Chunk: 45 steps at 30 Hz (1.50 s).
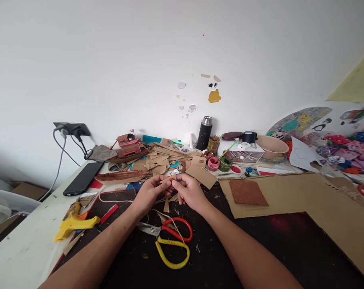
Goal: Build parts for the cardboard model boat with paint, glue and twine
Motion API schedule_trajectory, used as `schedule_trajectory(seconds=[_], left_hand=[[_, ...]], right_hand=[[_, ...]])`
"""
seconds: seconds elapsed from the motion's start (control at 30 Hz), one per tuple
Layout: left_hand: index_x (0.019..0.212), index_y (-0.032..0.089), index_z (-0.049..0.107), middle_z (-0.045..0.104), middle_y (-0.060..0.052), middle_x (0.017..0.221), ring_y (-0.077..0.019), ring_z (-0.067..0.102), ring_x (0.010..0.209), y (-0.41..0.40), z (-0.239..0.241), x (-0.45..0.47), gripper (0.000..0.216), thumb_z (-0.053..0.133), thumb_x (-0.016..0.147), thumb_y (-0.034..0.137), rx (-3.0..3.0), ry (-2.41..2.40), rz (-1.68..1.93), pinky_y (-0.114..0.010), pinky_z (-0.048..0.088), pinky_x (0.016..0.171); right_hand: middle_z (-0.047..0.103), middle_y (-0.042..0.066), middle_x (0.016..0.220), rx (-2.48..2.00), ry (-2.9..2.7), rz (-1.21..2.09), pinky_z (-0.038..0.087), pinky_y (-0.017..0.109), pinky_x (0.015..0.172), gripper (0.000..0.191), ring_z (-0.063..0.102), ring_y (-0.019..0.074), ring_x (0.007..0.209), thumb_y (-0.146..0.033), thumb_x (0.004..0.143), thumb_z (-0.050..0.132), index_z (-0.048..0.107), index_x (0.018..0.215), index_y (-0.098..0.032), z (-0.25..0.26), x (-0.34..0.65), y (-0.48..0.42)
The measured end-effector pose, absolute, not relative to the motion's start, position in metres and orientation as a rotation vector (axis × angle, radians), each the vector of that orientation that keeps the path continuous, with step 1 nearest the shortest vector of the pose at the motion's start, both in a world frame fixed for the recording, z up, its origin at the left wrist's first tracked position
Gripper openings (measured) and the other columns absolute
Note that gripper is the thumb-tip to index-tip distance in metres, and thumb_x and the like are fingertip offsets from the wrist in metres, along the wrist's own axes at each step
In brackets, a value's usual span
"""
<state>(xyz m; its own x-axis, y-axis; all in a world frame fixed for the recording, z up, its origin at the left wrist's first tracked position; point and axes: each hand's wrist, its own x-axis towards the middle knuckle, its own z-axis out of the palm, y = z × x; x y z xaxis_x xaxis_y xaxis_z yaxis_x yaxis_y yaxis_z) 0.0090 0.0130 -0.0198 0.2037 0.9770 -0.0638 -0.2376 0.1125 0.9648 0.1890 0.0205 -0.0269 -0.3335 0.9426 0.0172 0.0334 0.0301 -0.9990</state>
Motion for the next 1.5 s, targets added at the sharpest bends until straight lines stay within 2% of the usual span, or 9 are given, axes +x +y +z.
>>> schedule_trajectory(seconds=[0.4,0.67,0.9,1.17,1.3,1.5], left_hand=[[0.081,0.019,0.076,0.075,-0.002,0.076,-0.0169,0.067,0.068,0.016,-0.025,0.004,0.048,0.099,0.065,0.057,1.085,1.009,1.156,-0.029,0.054,0.069],[0.079,0.020,0.075,0.073,-0.001,0.073,-0.0169,0.066,0.067,0.014,-0.020,0.007,0.046,0.100,0.063,0.055,1.125,1.007,1.142,-0.030,0.055,0.070],[0.087,0.018,0.080,0.076,-0.004,0.080,-0.0163,0.067,0.070,0.012,-0.020,0.009,0.043,0.099,0.068,0.051,1.012,0.923,1.142,-0.029,0.054,0.070],[0.081,0.019,0.077,0.074,-0.002,0.075,-0.0166,0.065,0.069,0.014,-0.020,0.006,0.040,0.098,0.069,0.050,1.079,0.984,1.154,-0.028,0.051,0.067],[0.080,0.019,0.074,0.075,-0.003,0.075,-0.0181,0.065,0.068,0.020,-0.014,-0.002,0.040,0.096,0.071,0.052,1.113,1.032,1.262,-0.030,0.051,0.068],[0.079,0.019,0.073,0.073,-0.004,0.075,-0.0185,0.064,0.069,0.032,-0.011,-0.016,0.045,0.096,0.068,0.057,1.098,1.106,1.427,-0.030,0.051,0.068]], right_hand=[[0.051,-0.012,0.046,-1.038,-1.501,1.450,0.035,0.021,0.038,0.045,0.050,0.0122,0.035,-0.062,0.093,0.063,0.063,0.109,-0.019,-0.029,0.189,0.020],[0.051,-0.012,0.047,-1.032,-1.508,1.432,0.035,0.022,0.038,0.039,0.049,0.0115,0.034,-0.059,0.093,0.065,0.062,0.101,-0.021,-0.027,0.189,0.020],[0.054,-0.011,0.052,-1.025,-1.496,1.384,0.035,0.021,0.037,0.038,0.052,0.0112,0.034,-0.058,0.094,0.065,0.062,0.099,-0.021,-0.024,0.190,0.020],[0.053,-0.011,0.051,-1.015,-1.541,1.367,0.037,0.022,0.040,0.034,0.051,0.0110,0.035,-0.056,0.095,0.065,0.061,0.098,-0.022,-0.027,0.189,0.018],[0.051,-0.011,0.048,-1.007,-1.530,1.411,0.038,0.022,0.041,0.039,0.050,0.0122,0.036,-0.059,0.094,0.064,0.063,0.103,-0.021,-0.022,0.190,0.015],[0.048,-0.010,0.049,-1.039,-1.591,1.484,0.037,0.024,0.044,0.042,0.052,0.0132,0.039,-0.063,0.097,0.060,0.064,0.095,-0.021,-0.017,0.183,0.001]])
